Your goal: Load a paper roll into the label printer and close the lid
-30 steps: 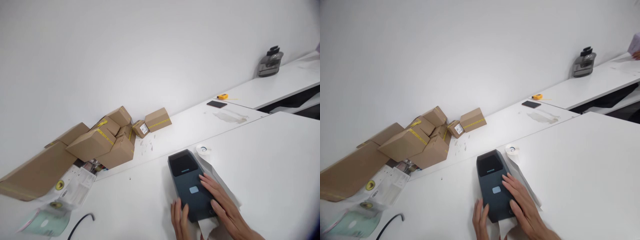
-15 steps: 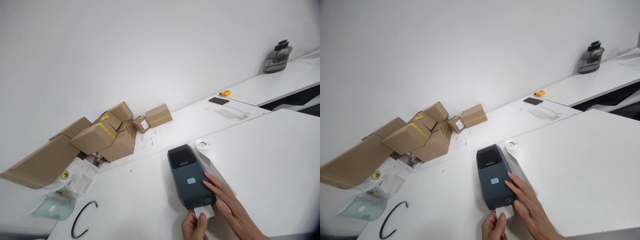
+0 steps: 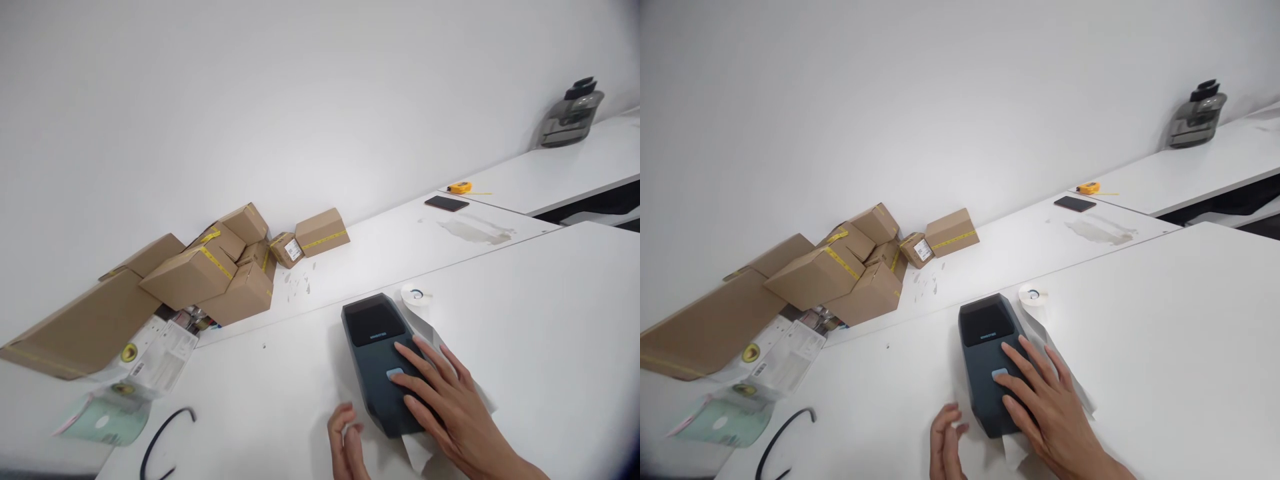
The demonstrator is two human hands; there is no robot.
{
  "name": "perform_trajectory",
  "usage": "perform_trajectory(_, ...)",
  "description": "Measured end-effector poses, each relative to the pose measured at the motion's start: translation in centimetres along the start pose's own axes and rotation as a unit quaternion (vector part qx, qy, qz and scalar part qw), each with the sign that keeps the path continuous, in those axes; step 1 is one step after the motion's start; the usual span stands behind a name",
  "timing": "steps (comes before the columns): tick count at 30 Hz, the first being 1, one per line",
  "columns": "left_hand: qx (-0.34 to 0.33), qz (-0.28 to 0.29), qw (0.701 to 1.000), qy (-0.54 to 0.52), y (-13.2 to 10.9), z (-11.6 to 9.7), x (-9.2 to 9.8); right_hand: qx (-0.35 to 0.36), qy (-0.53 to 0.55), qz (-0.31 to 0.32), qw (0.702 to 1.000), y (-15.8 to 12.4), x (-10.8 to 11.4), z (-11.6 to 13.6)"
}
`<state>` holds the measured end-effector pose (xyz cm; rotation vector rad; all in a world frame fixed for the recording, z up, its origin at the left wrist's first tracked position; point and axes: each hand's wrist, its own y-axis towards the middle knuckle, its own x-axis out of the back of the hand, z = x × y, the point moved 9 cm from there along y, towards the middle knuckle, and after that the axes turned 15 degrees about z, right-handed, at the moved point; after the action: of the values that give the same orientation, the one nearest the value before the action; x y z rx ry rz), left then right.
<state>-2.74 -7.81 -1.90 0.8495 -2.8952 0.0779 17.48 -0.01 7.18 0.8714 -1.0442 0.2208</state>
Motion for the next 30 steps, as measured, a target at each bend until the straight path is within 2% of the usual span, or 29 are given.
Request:
perform_trajectory(3, -0.051, -0.012, 0.998, -0.032, 0.7, -1.5, -1.6, -0.005, 0.012, 0.012, 1.000, -0.5, -0.3, -0.2)
perform_trajectory(7, -0.018, 0.038, 0.995, -0.092, 1.0, -0.9, -4.5, -0.050, 0.134, 0.031, 0.989, -2.7, -1.3, -1.4)
perform_trajectory(10, -0.010, 0.033, 0.992, -0.122, 1.0, -0.7, -4.8, -0.101, 0.237, 0.021, 0.966, -3.9, -2.0, -2.6)
perform_trajectory(12, -0.019, 0.032, 0.991, -0.129, 1.2, -1.5, -4.4, -0.112, 0.275, 0.017, 0.955, -3.5, -2.0, -2.9)
perform_trajectory(15, -0.038, 0.046, 0.988, -0.142, 2.7, -3.7, -3.8, -0.072, 0.277, -0.011, 0.958, -0.5, 0.0, -2.9)
perform_trajectory(18, -0.066, 0.048, 0.988, -0.133, 5.3, -5.8, -3.3, 0.003, 0.235, -0.040, 0.971, 4.1, 2.8, -2.8)
perform_trajectory(20, -0.073, 0.068, 0.991, -0.093, 7.4, -6.3, -3.8, 0.021, 0.228, -0.061, 0.971, 7.3, 4.4, -3.5)
perform_trajectory(23, -0.054, 0.120, 0.991, 0.006, 10.2, -5.4, -5.6, -0.003, 0.228, -0.085, 0.970, 11.8, 5.9, -4.8)
perform_trajectory(25, -0.040, 0.139, 0.987, 0.071, 11.3, -4.7, -6.6, -0.036, 0.224, -0.079, 0.971, 14.4, 6.1, -5.6)
perform_trajectory(30, -0.047, 0.151, 0.977, 0.143, 12.0, -5.3, -8.0, -0.093, 0.272, -0.019, 0.958, 18.8, 4.9, -8.2)
